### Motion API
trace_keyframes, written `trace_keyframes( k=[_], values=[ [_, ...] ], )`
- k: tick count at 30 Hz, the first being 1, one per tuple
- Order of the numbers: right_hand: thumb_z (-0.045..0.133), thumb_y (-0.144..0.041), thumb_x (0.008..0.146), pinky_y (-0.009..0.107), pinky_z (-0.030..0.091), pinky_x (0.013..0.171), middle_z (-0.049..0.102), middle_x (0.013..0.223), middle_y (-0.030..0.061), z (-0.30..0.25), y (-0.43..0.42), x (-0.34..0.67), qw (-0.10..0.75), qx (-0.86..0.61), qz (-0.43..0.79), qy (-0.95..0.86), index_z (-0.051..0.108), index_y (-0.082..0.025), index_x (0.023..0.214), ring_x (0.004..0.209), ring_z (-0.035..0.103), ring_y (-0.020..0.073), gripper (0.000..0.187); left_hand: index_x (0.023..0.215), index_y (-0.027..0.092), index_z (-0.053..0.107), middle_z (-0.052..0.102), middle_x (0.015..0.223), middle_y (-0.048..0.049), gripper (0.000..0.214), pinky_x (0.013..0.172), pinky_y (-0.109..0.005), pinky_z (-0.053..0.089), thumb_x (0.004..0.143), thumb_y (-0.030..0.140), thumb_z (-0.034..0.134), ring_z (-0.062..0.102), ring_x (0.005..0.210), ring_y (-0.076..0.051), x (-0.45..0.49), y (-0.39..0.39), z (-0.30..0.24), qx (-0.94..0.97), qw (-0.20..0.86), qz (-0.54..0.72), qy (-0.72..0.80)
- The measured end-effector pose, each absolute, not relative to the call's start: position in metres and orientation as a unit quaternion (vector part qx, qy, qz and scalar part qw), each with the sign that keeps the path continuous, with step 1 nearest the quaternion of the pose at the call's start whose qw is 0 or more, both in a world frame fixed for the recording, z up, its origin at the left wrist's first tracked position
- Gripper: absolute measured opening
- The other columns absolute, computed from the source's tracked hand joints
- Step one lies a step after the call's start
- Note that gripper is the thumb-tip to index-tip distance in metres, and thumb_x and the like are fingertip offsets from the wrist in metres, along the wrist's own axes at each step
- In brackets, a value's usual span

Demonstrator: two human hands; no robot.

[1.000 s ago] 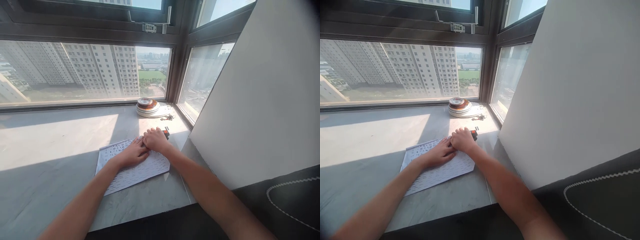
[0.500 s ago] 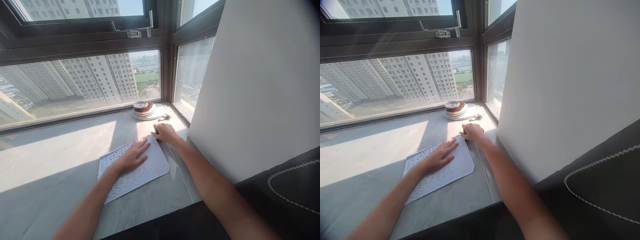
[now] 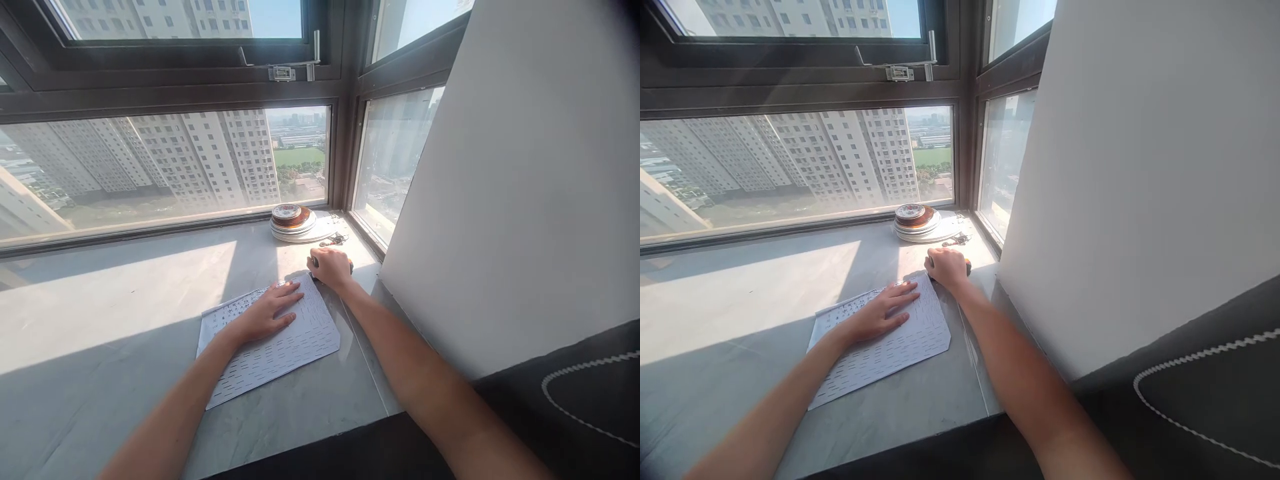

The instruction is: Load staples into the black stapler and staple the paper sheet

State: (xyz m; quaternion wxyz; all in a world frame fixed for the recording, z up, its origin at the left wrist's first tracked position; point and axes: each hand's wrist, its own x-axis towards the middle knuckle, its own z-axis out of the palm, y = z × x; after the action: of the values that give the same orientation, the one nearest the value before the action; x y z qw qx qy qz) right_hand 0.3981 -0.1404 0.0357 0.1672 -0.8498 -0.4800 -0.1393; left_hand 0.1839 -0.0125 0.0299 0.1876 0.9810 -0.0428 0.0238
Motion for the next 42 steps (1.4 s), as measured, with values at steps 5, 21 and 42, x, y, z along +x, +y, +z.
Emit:
trace_keyframes(
  k=[5, 21, 42],
  values=[
    [0.047, -0.034, 0.101, 0.031, 0.027, 0.065, 0.073, 0.088, 0.004, 0.032, -0.139, 0.4, 0.175, -0.843, -0.153, -0.485, 0.07, -0.021, 0.093, 0.078, 0.06, 0.0191, 0.028, 0.156, 0.034, 0.047, 0.032, 0.169, -0.0023, 0.051, 0.131, -0.056, 0.019, 0.106, 0.041, 0.047, 0.029, 0.157, -0.029, 0.184, -0.011, 0.029, 0.98, 0.193, 0.036, -0.045],
    [0.049, -0.034, 0.098, 0.031, 0.02, 0.061, 0.066, 0.076, 0.0025, 0.026, -0.138, 0.404, 0.184, -0.838, -0.16, -0.489, 0.065, -0.021, 0.081, 0.072, 0.052, 0.0171, 0.027, 0.153, 0.033, 0.05, 0.041, 0.165, -0.003, 0.052, 0.127, -0.051, 0.031, 0.102, 0.041, 0.051, 0.033, 0.154, -0.027, 0.184, -0.011, 0.026, 0.96, 0.274, 0.048, -0.032],
    [0.067, -0.046, 0.086, 0.033, 0.035, 0.076, 0.059, 0.069, 0.0005, 0.024, -0.149, 0.411, 0.241, -0.823, -0.179, -0.482, 0.047, -0.021, 0.065, 0.071, 0.05, 0.0172, 0.039, 0.114, 0.025, 0.067, 0.065, 0.128, -0.0085, 0.027, 0.109, -0.047, 0.045, 0.097, 0.041, 0.055, 0.059, 0.124, -0.03, 0.189, -0.002, 0.025, 0.888, 0.437, 0.144, 0.016]
  ],
)
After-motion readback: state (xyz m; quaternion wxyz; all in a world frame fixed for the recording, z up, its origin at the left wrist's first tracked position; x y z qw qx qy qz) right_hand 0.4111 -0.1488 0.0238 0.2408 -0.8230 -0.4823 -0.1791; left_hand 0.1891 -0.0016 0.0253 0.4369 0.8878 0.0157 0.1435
